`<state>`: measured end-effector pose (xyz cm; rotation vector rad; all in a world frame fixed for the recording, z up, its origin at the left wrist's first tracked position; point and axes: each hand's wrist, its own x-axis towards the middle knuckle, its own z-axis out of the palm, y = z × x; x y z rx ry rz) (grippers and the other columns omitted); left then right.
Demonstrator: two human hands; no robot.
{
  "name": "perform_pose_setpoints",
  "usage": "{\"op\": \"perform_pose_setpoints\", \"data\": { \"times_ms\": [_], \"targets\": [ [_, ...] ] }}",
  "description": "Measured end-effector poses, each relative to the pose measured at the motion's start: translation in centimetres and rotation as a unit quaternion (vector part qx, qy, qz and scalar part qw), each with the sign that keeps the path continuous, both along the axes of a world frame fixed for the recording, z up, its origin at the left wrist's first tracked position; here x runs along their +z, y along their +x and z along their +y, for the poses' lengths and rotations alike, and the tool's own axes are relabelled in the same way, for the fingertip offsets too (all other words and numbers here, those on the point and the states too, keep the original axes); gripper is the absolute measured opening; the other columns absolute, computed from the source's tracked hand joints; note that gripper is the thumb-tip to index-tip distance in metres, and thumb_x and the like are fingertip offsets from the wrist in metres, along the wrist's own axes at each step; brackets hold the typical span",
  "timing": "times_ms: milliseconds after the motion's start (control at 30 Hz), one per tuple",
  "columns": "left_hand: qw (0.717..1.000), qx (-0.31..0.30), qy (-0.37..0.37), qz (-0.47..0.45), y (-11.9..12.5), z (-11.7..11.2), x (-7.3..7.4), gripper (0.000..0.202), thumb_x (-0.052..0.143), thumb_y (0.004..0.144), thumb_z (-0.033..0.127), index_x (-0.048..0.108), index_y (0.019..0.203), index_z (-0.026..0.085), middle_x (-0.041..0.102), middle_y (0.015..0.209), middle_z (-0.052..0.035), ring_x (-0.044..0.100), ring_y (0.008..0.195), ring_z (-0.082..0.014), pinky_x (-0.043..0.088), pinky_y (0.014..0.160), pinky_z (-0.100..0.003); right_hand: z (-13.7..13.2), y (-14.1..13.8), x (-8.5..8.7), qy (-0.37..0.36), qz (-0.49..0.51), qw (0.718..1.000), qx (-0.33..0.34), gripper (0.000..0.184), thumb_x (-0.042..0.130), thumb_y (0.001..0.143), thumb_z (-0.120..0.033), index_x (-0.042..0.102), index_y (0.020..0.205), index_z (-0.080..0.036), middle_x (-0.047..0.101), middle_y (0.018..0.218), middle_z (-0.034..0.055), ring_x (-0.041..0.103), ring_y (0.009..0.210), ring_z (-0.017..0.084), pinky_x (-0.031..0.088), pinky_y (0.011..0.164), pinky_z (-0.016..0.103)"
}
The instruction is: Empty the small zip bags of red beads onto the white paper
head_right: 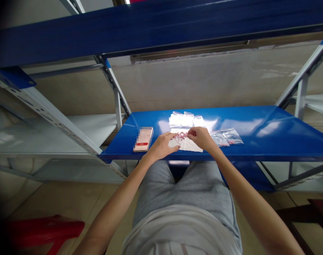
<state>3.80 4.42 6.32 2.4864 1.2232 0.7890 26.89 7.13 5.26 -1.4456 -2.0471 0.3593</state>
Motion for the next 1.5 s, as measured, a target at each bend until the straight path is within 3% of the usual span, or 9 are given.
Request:
{"op": "perform_pose_setpoints", "data": {
  "times_ms": [133, 233, 467, 700, 967, 1133, 1267, 1400, 1500],
  "targets": [
    [1.0, -0.012, -0.005, -0.018, 0.3, -0.1, 0.0, 0.048, 0.073, 0.086, 0.031, 0.065, 0.131, 0.017, 0.071, 0.12, -0.0109, 0.069, 0.111, -0.026, 0.054, 0.098, -0.037, -1.0, -1.4, 1.0, -0.036, 0.084, 0.991, 0.096, 0.02, 0.065, 0.085, -0.033, 0.077, 0.086, -0.017, 0.074, 0.075, 0.0042, 0.061, 0.068, 0.017, 0.043, 0.065, 0.028],
    [0.999, -0.019, -0.005, -0.025, 0.3, -0.1, 0.1, 0.045, 0.07, 0.089, 0.03, 0.065, 0.13, 0.016, 0.072, 0.119, -0.0107, 0.069, 0.109, -0.025, 0.055, 0.096, -0.036, -1.2, -1.9, 1.1, -0.054, 0.106, 0.985, 0.128, 0.021, 0.062, 0.087, -0.032, 0.077, 0.089, -0.017, 0.075, 0.078, 0.0046, 0.062, 0.07, 0.017, 0.046, 0.067, 0.029],
    [1.0, -0.002, 0.004, -0.012, 0.0, 0.0, -0.1, 0.047, 0.07, 0.089, 0.034, 0.065, 0.132, 0.016, 0.071, 0.124, -0.0108, 0.069, 0.113, -0.0257, 0.054, 0.099, -0.037, 0.4, 0.2, -1.0, 0.013, -0.027, 0.997, -0.074, 0.015, 0.062, 0.087, -0.019, 0.077, 0.089, -0.015, 0.078, 0.086, 0.0105, 0.068, 0.075, 0.021, 0.046, 0.07, 0.03],
    [1.0, 0.003, 0.006, -0.004, 0.0, 0.0, -0.3, 0.049, 0.07, 0.09, 0.037, 0.063, 0.134, 0.017, 0.071, 0.124, -0.0107, 0.069, 0.112, -0.0262, 0.055, 0.1, -0.038, 1.0, 0.3, -3.2, -0.003, -0.104, 0.991, -0.082, 0.015, 0.064, 0.09, -0.021, 0.078, 0.093, -0.017, 0.078, 0.09, 0.0118, 0.071, 0.086, 0.026, 0.047, 0.076, 0.031],
    [1.0, 0.001, 0.011, -0.002, 0.0, 0.1, -0.3, 0.047, 0.069, 0.09, 0.036, 0.064, 0.133, 0.017, 0.071, 0.125, -0.011, 0.069, 0.114, -0.0266, 0.054, 0.101, -0.038, 0.8, 0.1, -3.1, -0.005, -0.095, 0.99, -0.103, 0.015, 0.062, 0.091, -0.018, 0.076, 0.091, -0.017, 0.078, 0.091, 0.013, 0.07, 0.086, 0.025, 0.046, 0.074, 0.031],
    [1.0, -0.005, 0.005, 0.0, 0.2, -0.1, -0.1, 0.048, 0.069, 0.091, 0.036, 0.063, 0.134, 0.016, 0.071, 0.124, -0.0114, 0.069, 0.112, -0.0266, 0.055, 0.099, -0.039, 0.2, -0.1, -1.2, 0.021, 0.011, 0.998, -0.065, 0.013, 0.062, 0.09, -0.023, 0.073, 0.089, -0.017, 0.076, 0.083, 0.0084, 0.065, 0.073, 0.021, 0.044, 0.068, 0.03],
    [1.0, -0.002, -0.003, -0.011, 0.4, -0.3, 0.0, 0.044, 0.068, 0.091, 0.032, 0.064, 0.132, 0.016, 0.071, 0.121, -0.012, 0.069, 0.112, -0.0267, 0.055, 0.097, -0.038, -0.9, -1.3, 0.2, 0.015, 0.102, 0.994, 0.028, 0.019, 0.061, 0.089, -0.032, 0.073, 0.089, -0.018, 0.075, 0.079, 0.0059, 0.063, 0.071, 0.019, 0.045, 0.066, 0.03],
    [1.0, -0.01, -0.001, -0.016, 0.5, -0.3, 0.2, 0.038, 0.067, 0.092, 0.031, 0.067, 0.127, 0.016, 0.072, 0.117, -0.011, 0.069, 0.105, -0.0252, 0.056, 0.093, -0.037, -1.5, -2.6, 0.2, -0.016, 0.129, 0.986, 0.104, 0.024, 0.058, 0.091, -0.036, 0.075, 0.089, -0.019, 0.077, 0.084, 0.0059, 0.064, 0.075, 0.02, 0.047, 0.071, 0.031],
    [1.0, -0.007, 0.002, -0.013, 0.4, -0.3, 0.2, 0.039, 0.066, 0.092, 0.032, 0.067, 0.128, 0.015, 0.072, 0.117, -0.011, 0.07, 0.105, -0.0256, 0.055, 0.094, -0.037, -1.1, -2.5, -0.3, -0.012, 0.115, 0.991, 0.071, 0.024, 0.056, 0.092, -0.033, 0.076, 0.091, -0.018, 0.077, 0.083, 0.0062, 0.064, 0.074, 0.02, 0.047, 0.07, 0.03]
  ]
}}
